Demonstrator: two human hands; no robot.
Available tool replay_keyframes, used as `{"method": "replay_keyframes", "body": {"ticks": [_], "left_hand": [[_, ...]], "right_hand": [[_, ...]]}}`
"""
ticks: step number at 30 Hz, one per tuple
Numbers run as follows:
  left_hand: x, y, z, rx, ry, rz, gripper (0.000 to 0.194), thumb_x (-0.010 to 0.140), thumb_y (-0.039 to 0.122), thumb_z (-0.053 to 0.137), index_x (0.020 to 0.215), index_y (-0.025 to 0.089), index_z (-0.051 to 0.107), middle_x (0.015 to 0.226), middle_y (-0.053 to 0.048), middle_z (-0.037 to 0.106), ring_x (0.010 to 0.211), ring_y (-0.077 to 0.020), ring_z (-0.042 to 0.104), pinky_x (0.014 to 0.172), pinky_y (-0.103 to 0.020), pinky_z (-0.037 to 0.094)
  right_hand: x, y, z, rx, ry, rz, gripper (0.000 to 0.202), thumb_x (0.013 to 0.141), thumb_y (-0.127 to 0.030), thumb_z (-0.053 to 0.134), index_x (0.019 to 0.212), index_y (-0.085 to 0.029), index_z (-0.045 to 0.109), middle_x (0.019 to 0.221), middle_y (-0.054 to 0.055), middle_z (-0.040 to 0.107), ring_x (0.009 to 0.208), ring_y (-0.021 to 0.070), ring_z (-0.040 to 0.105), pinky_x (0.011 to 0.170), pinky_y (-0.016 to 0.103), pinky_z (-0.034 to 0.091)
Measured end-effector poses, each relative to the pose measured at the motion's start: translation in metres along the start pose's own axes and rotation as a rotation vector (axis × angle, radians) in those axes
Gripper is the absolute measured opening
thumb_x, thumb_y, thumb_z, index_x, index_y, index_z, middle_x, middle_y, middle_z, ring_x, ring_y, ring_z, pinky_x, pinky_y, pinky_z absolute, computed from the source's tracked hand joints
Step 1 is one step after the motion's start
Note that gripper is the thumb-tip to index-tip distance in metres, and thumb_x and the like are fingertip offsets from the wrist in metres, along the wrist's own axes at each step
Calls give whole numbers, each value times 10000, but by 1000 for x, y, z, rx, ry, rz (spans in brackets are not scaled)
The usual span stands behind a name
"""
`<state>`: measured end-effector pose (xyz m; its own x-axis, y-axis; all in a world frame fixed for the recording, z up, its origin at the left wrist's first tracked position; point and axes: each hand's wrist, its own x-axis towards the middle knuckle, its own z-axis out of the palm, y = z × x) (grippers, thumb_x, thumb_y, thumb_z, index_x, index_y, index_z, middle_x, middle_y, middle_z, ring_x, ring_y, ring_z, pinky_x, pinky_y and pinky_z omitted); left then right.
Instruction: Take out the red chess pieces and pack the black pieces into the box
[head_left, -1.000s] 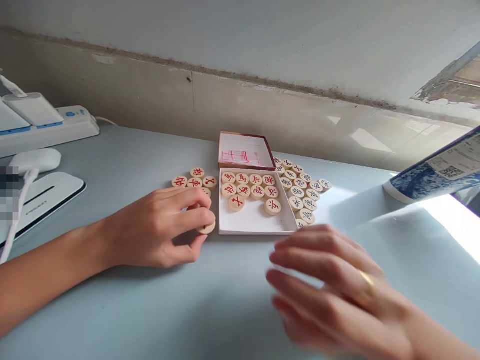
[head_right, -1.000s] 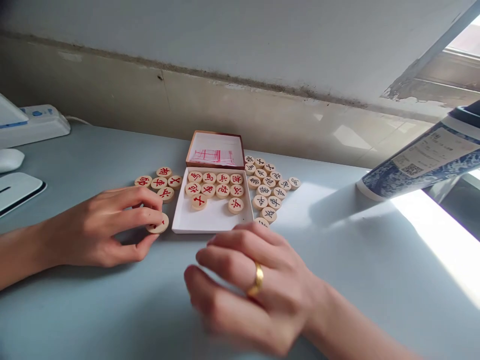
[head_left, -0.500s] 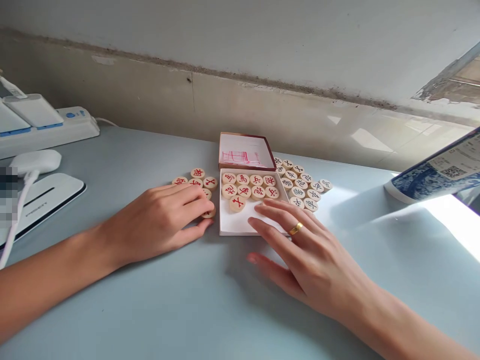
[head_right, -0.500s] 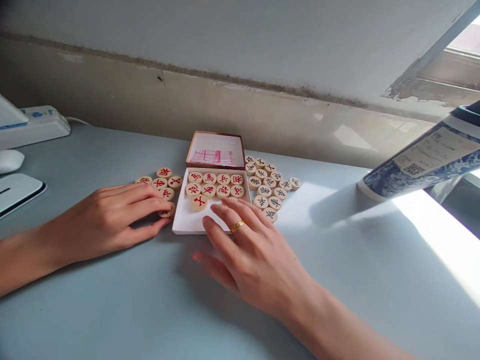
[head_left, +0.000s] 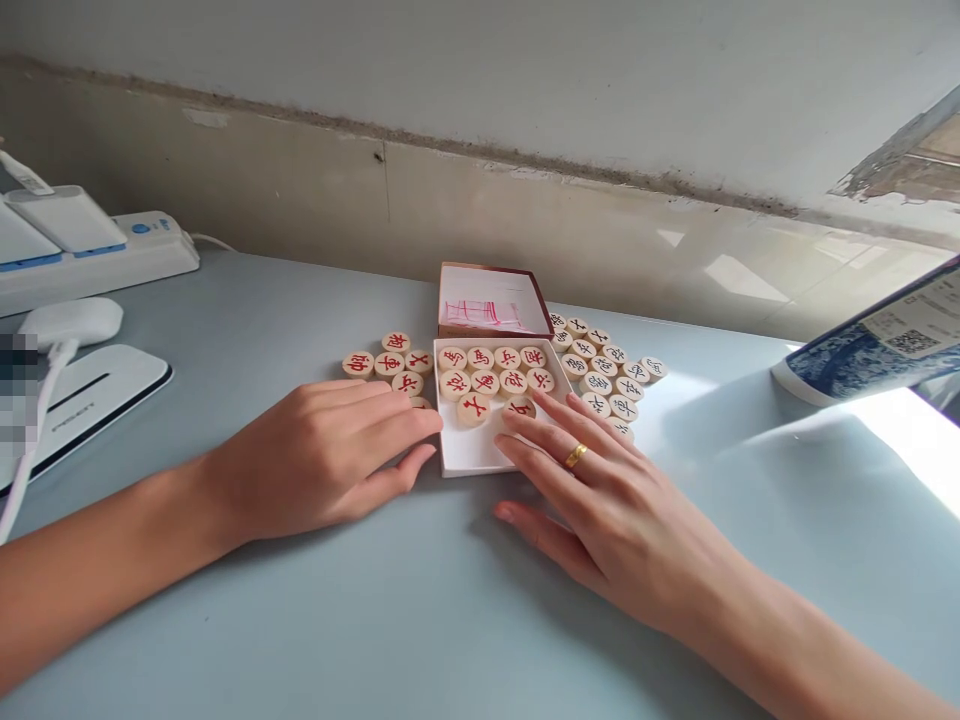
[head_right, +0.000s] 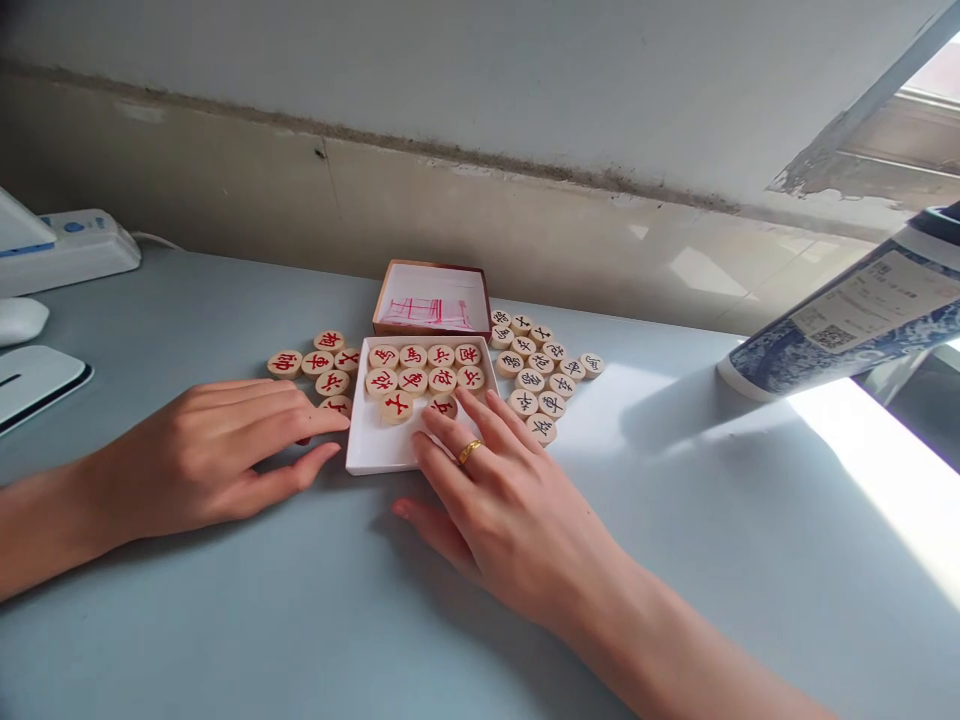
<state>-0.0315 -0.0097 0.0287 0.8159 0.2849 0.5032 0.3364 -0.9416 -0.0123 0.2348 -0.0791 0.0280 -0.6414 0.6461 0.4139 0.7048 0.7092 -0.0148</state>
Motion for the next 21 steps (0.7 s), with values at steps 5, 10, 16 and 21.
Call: {"method": "replay_keyframes", "body": {"ticks": [5,10,16,21], "left_hand": [[0,3,-1,-71,-44,83,145,1001,130,525,1119,131,608,783,-14,661,654,-163,595,652,-295,456],[0,5,1,-77,-75,129,155,999,126,516,1114,124,619,760,-17,664,639,-168,592,624,-300,445],[0,5,0,-79,-73,120,148,998,123,514,1102,129,620,768,-19,674,643,-169,603,615,-303,449],[0,4,2,-73,-60,127,153,992,123,521,1106,126,624,767,-25,681,645,-172,614,612,-300,451]], "right_hand": [[-1,1,0,33,-23,5,317,1024,-328,568,1174,-66,666,1333,174,675,1193,352,660,1051,564,565],[-2,2,2,40,-13,5,313,1027,-333,565,1154,-66,669,1320,179,680,1184,341,663,1024,543,583],[-3,1,1,21,-12,-4,337,1023,-313,568,1224,-54,648,1319,174,685,1189,340,664,990,525,607],[-3,1,3,-4,-7,-6,357,1028,-313,557,1237,-37,647,1325,186,679,1176,345,671,959,520,624]]}}
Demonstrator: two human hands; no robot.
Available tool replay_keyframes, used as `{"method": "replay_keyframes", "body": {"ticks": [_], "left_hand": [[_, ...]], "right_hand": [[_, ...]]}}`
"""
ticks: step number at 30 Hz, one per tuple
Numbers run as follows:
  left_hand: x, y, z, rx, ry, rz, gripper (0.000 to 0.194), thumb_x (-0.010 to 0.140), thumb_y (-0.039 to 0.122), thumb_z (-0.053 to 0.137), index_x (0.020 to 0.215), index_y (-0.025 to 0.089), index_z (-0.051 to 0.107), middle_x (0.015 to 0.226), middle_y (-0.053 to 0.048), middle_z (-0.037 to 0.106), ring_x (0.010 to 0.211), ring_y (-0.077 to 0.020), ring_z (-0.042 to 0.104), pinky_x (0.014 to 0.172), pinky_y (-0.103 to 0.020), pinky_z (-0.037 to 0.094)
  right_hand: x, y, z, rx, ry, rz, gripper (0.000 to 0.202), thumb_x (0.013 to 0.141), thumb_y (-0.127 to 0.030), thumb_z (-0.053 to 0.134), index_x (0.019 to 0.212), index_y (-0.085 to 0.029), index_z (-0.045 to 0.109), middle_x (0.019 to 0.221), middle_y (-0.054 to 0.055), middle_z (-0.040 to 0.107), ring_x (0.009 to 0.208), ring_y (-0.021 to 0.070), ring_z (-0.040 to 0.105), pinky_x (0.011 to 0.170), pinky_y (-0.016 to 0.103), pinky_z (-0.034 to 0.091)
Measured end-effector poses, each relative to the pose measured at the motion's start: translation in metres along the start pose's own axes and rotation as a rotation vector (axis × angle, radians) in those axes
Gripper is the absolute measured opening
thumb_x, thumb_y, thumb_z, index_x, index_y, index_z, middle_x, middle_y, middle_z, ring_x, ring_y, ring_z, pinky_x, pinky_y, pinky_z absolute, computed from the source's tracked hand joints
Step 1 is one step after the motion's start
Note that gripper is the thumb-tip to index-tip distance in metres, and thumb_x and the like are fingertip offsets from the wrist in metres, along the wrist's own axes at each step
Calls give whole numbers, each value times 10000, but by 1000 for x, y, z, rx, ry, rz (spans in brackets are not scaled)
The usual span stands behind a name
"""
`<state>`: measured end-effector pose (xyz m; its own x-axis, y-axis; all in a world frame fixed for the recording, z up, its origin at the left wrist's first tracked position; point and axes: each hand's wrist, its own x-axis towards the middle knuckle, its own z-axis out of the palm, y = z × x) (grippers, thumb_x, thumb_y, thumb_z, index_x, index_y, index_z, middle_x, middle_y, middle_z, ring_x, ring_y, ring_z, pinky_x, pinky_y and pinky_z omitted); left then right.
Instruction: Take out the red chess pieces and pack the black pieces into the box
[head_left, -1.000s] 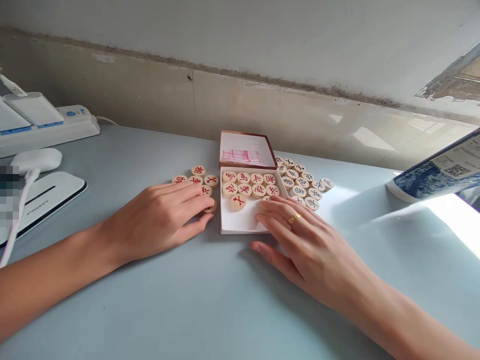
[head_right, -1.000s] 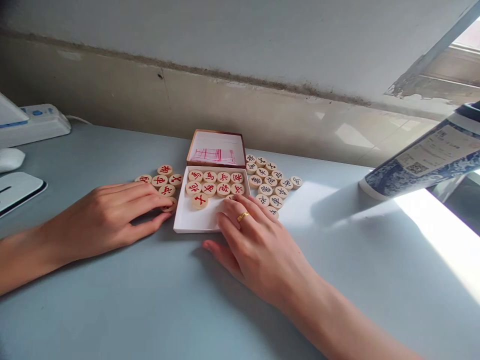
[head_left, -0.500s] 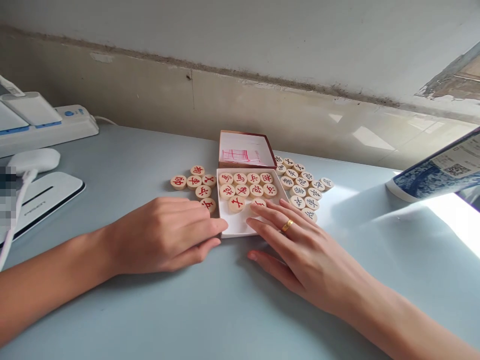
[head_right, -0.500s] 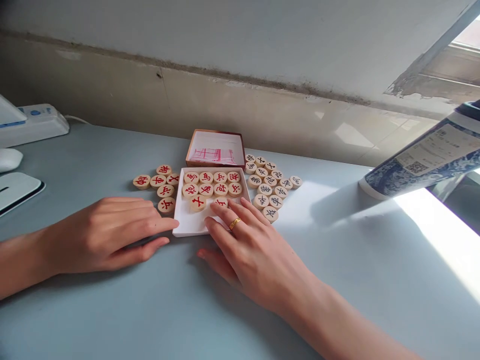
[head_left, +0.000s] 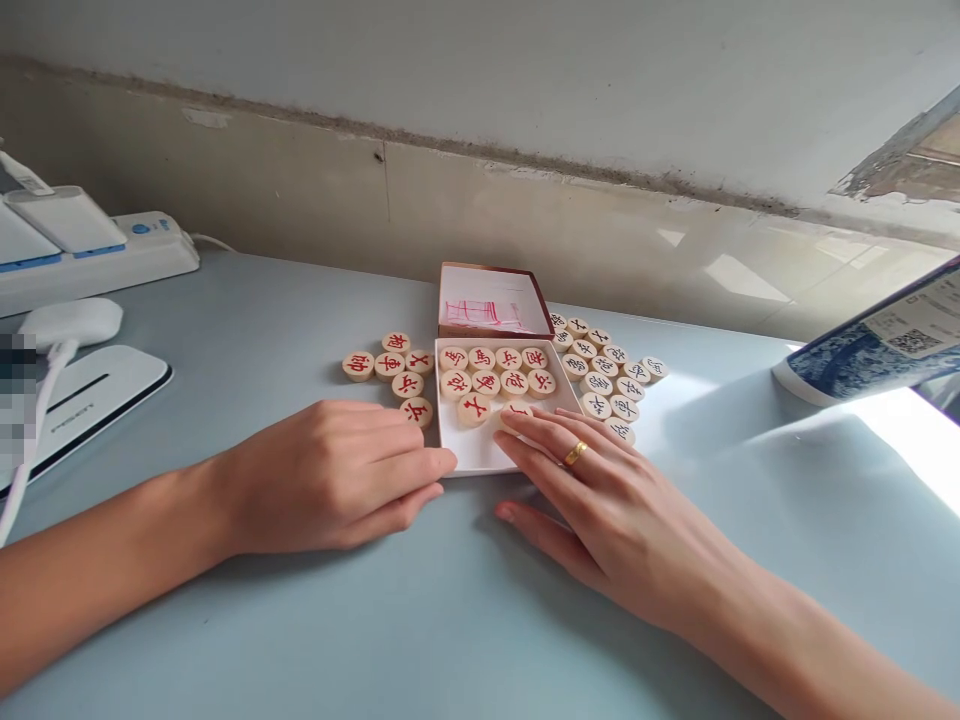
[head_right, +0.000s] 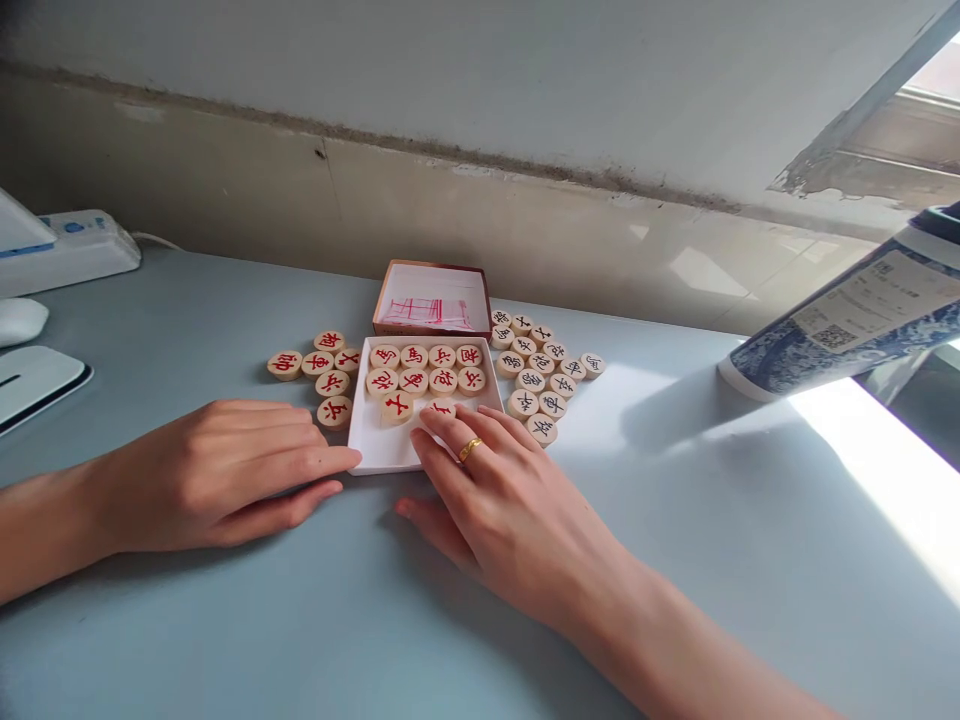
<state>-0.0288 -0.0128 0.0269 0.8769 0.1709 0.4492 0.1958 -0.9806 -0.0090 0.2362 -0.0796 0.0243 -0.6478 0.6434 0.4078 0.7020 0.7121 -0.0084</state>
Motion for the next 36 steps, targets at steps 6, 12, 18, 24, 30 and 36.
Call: {"method": "replay_keyframes", "body": {"ticks": [6,12,18,24,30,36], "left_hand": [[0,0,0,-9,-1,2,146,989,119,531,1091,127,636,753,-20,669,633,-166,595,619,-299,444],[1,0,-1,-11,-3,-6,150,993,119,526,1096,134,634,749,-15,669,629,-161,592,623,-294,445],[1,0,0,-7,6,-1,152,983,118,535,1093,132,639,753,-18,677,623,-167,599,611,-297,455],[0,0,-1,0,5,3,147,994,117,521,1086,133,634,750,-19,673,624,-169,587,613,-303,441],[0,0,-1,-9,4,2,147,996,114,519,1083,129,637,755,-21,673,627,-167,588,611,-302,444],[1,1,-3,16,38,4,227,983,82,520,1185,133,608,934,-60,691,704,-157,636,639,-283,500]], "right_hand": [[-1,1,0,8,-12,7,361,1009,-282,584,1221,3,649,1297,214,675,1183,358,654,951,509,625],[-2,0,1,16,0,14,357,1002,-255,589,1250,-1,628,1305,221,660,1130,338,673,920,492,634],[-1,1,3,0,-26,-4,374,1036,-278,530,1333,-55,577,1374,183,643,1273,356,601,1019,538,584],[1,0,2,56,0,18,286,1005,-213,565,1241,-60,621,1146,172,680,1052,294,680,866,455,637],[-1,2,4,64,12,8,234,980,-204,607,1141,-42,657,1101,172,676,936,289,684,766,463,639],[0,-2,-4,110,71,-44,305,1002,-186,575,1273,-50,600,1246,189,632,1140,271,650,953,419,613]]}}
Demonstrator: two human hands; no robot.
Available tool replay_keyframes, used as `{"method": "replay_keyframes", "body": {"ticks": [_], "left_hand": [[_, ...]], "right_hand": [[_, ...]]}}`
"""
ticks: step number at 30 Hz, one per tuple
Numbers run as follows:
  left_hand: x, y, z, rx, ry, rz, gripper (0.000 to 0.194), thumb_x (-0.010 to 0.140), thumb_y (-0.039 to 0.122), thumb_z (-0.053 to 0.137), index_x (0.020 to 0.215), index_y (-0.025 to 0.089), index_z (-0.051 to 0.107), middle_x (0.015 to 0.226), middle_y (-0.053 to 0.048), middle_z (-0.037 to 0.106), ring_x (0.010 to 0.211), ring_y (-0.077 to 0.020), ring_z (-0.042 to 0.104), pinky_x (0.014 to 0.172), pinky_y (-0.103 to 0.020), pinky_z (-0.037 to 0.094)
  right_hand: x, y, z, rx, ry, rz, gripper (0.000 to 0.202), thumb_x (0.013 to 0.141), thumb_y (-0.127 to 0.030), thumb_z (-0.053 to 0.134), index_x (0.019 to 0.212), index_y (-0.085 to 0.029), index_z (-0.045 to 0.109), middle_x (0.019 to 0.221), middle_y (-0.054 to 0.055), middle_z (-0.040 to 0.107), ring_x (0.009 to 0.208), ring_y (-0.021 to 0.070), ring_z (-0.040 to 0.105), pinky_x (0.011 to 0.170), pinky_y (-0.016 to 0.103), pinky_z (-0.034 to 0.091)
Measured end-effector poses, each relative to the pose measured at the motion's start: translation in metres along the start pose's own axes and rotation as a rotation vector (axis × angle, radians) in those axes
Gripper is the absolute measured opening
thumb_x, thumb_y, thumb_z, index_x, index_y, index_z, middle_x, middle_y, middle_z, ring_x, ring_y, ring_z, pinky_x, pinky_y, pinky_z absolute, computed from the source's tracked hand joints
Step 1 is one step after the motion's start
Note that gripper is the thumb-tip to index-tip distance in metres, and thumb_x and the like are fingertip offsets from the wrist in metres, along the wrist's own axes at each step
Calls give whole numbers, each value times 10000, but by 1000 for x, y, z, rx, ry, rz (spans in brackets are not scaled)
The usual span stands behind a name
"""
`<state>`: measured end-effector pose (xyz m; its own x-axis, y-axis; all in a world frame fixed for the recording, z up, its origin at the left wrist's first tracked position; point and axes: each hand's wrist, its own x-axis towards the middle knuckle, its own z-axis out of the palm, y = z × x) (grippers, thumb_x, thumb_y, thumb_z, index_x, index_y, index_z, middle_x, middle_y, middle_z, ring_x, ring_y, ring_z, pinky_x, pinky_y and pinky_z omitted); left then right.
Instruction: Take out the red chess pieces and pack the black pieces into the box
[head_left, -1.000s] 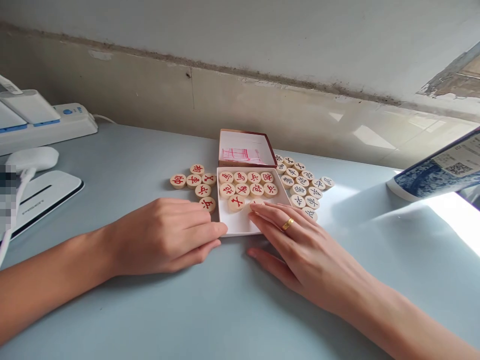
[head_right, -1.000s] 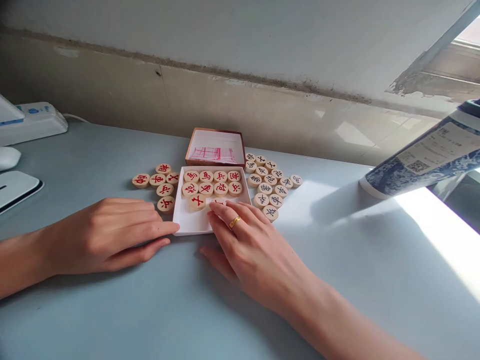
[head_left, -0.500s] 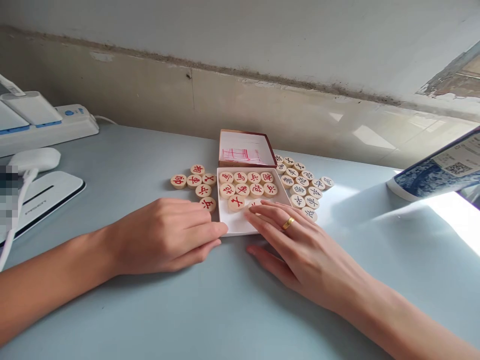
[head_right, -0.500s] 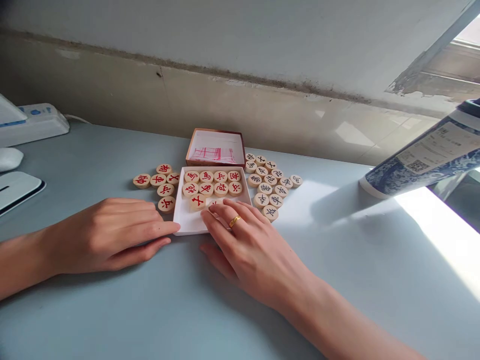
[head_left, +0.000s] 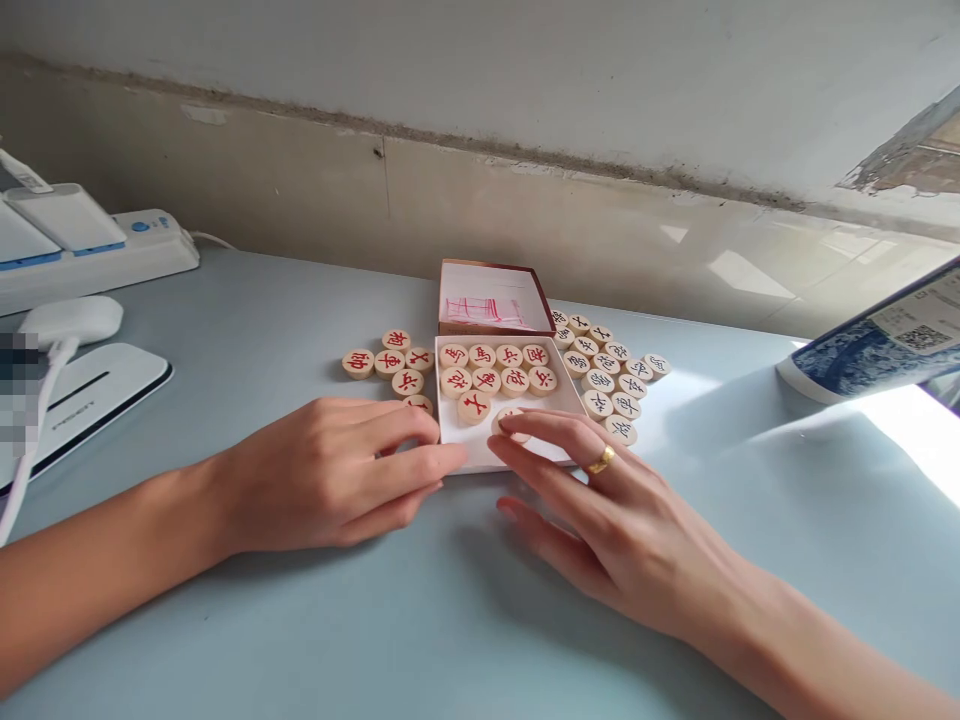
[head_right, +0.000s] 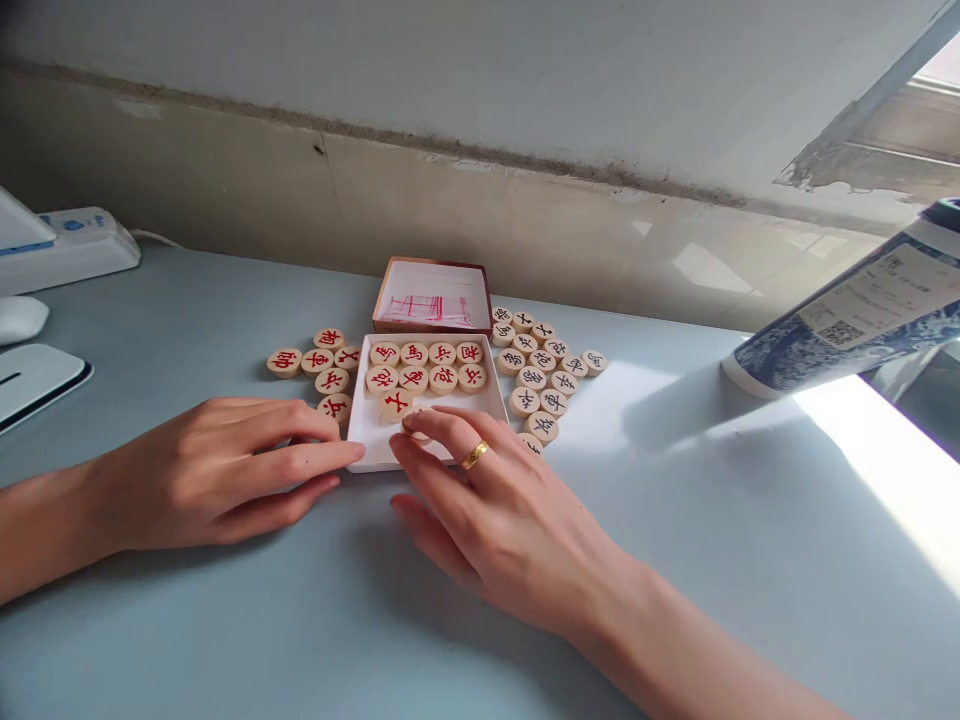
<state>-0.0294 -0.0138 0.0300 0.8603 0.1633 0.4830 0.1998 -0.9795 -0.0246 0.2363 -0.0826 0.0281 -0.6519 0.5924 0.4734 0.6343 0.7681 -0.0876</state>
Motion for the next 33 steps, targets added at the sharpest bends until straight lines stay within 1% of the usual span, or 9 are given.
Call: {"method": "replay_keyframes", "body": {"ticks": [4,10,13,16,19,22,27,30,33], "left_hand": [[1,4,-4,38,133,-1,272,977,89,550,1224,194,593,1157,-77,644,773,-125,659,753,-267,562],[2,10,-6,-19,110,1,223,1022,126,533,1213,200,622,1135,-57,703,882,-152,715,763,-256,572],[0,11,-5,-85,113,-14,232,1035,120,508,1226,187,621,1195,-56,703,953,-144,708,856,-243,572],[-2,13,-4,-95,139,-11,209,1023,111,540,1206,166,626,1279,-60,682,1067,-135,684,976,-223,540],[-3,12,-4,-123,163,-25,243,995,104,595,1231,158,610,1264,-45,695,1127,-123,666,1038,-201,507],[-2,9,-7,-98,138,-46,259,1006,92,555,1252,161,598,1160,-43,719,1069,-129,682,972,-220,527],[-2,1,-10,190,151,-93,311,937,56,612,1229,164,596,1001,-22,708,835,-144,677,815,-272,541],[-2,-2,-12,340,123,-162,176,936,66,592,1077,166,623,946,-28,678,803,-169,660,719,-299,529],[-5,-5,-12,345,47,-175,115,969,84,546,1020,153,622,952,-46,658,833,-186,666,692,-308,525]], "right_hand": [[2,-5,-4,67,20,-71,337,988,-78,498,1315,-29,562,1262,201,627,1264,213,602,1061,309,560],[2,-7,-4,145,34,-130,462,888,-8,464,1342,11,546,1305,221,613,1334,214,570,1102,263,522],[0,-9,-5,182,12,-137,519,856,-13,467,1371,18,524,1341,225,593,1366,204,543,1117,253,505],[-1,-11,-6,228,15,-154,565,842,-28,480,1405,24,481,1353,224,580,1385,200,522,1063,233,542],[-1,-11,-7,208,-4,-159,558,857,-36,494,1414,-8,470,1385,205,564,1410,201,491,1092,250,524],[0,-8,-6,109,2,-126,496,899,-42,514,1393,-77,501,1391,175,569,1392,202,502,1149,297,479],[0,4,2,3,72,59,305,955,-89,571,1257,-65,600,1225,179,662,1219,237,613,1054,385,543],[0,9,6,-44,34,108,262,981,-166,586,1222,-71,625,1201,175,686,1149,285,639,955,461,584],[0,9,8,-70,4,112,273,996,-235,591,1206,-68,641,1233,185,686,1184,327,623,971,508,578]]}}
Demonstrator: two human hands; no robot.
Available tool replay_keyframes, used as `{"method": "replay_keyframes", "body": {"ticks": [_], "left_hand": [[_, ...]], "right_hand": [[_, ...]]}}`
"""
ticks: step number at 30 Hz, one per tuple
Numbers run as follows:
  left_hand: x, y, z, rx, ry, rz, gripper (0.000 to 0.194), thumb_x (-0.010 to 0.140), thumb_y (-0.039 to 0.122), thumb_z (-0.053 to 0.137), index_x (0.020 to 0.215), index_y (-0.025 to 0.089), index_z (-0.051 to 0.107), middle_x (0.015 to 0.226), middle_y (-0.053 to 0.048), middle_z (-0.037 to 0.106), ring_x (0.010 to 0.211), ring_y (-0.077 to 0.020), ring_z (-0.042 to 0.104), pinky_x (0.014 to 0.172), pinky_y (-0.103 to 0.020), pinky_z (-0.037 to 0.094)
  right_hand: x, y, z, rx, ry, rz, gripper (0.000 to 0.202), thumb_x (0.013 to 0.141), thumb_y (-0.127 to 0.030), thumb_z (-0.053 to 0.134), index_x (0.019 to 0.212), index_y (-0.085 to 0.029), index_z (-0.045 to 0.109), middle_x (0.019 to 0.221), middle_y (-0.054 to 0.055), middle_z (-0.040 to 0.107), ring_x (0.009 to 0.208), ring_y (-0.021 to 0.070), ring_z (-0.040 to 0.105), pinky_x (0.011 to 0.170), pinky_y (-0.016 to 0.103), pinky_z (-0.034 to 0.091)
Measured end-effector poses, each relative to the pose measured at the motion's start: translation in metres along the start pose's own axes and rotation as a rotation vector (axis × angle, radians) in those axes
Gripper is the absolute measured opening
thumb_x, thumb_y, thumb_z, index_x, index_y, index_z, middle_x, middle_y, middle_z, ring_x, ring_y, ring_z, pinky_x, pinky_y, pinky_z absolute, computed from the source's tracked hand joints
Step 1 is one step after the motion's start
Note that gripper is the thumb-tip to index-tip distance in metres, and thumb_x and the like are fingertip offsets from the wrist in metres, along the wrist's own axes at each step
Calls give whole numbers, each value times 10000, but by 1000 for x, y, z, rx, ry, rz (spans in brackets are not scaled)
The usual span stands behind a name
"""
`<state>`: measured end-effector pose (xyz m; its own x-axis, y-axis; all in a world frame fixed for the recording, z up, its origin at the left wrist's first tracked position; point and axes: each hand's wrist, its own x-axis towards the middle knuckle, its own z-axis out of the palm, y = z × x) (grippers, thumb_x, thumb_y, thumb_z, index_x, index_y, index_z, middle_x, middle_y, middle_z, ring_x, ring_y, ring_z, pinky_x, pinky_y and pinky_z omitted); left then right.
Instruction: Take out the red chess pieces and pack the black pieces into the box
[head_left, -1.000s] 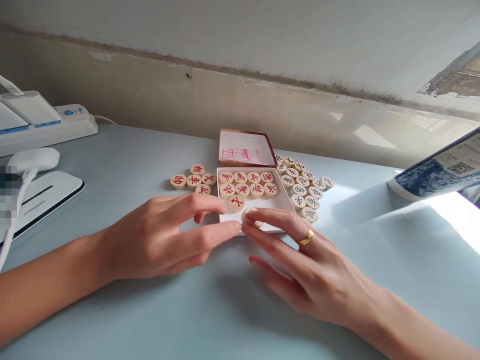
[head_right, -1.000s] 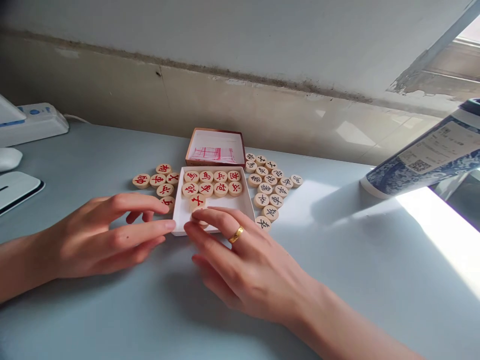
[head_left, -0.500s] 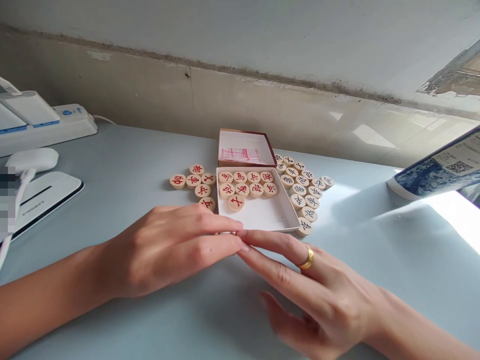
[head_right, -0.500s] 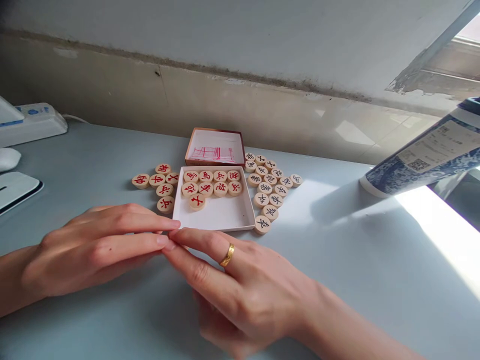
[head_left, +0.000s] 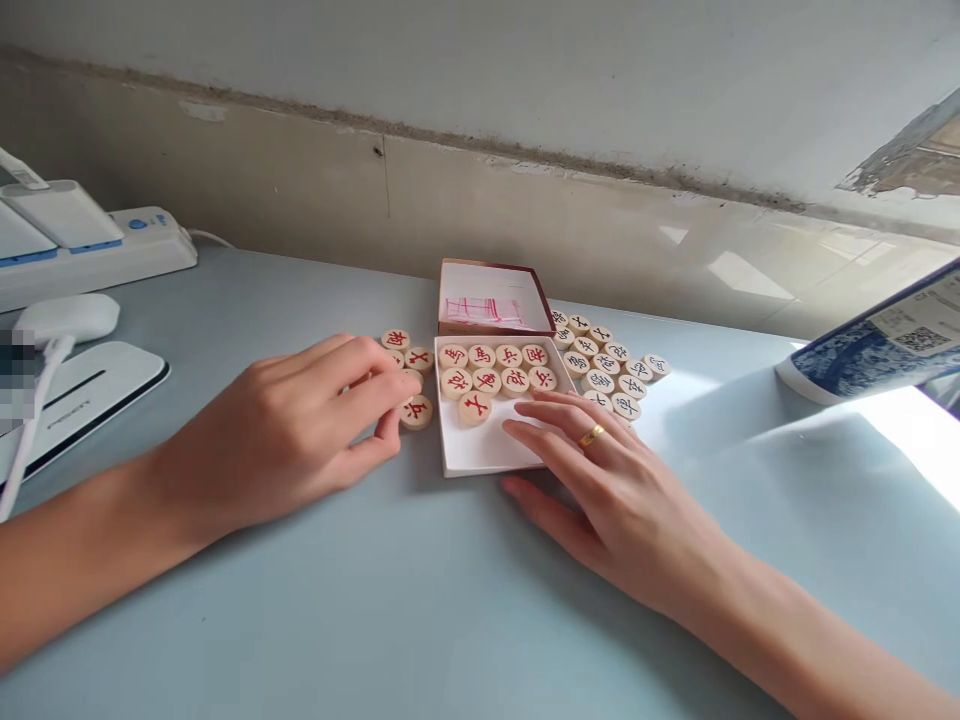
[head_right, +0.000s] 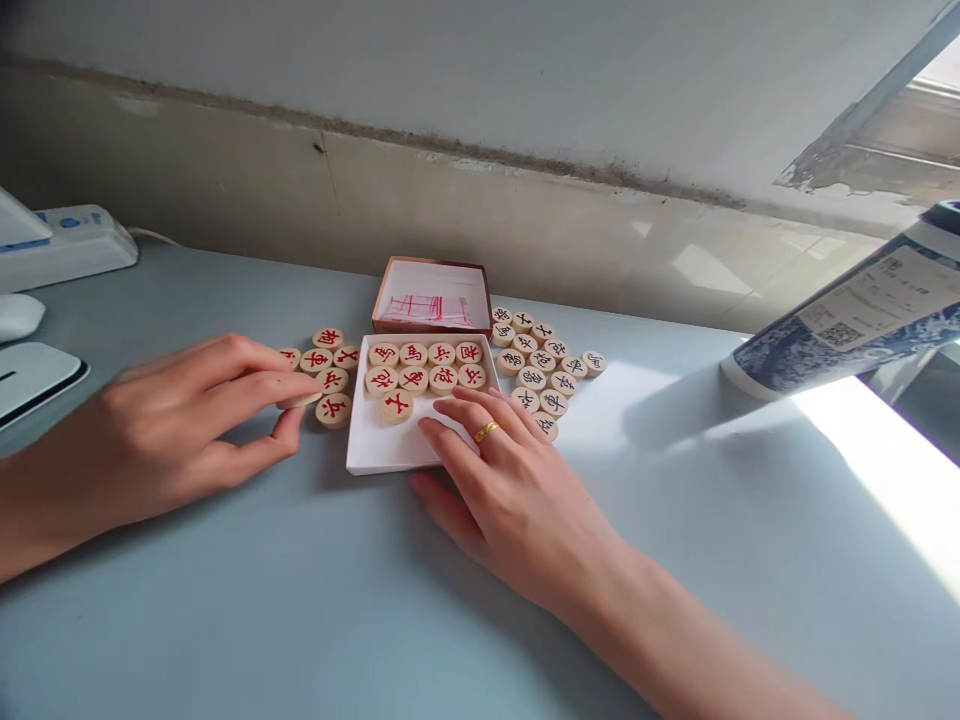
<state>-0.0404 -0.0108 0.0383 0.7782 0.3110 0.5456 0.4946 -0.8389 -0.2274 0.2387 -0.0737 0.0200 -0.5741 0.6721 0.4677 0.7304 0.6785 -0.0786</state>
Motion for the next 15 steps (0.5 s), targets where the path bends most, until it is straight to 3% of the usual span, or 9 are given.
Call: {"method": "replay_keyframes", "body": {"ticks": [6,15], "left_hand": [[-3,1,7,-114,-134,59,204,1046,136,428,1014,157,628,972,-49,652,872,-197,676,866,-359,547],[0,1,7,-69,-151,-11,171,1040,154,457,1040,148,628,975,-57,648,930,-226,666,853,-378,551]], "right_hand": [[0,-2,-2,-21,-39,-4,333,1022,-325,560,1198,-61,660,1338,197,652,1263,346,587,1047,521,551],[-1,-1,0,-29,-35,-10,369,1025,-328,554,1239,-41,643,1343,193,656,1277,359,581,1052,531,551]]}}
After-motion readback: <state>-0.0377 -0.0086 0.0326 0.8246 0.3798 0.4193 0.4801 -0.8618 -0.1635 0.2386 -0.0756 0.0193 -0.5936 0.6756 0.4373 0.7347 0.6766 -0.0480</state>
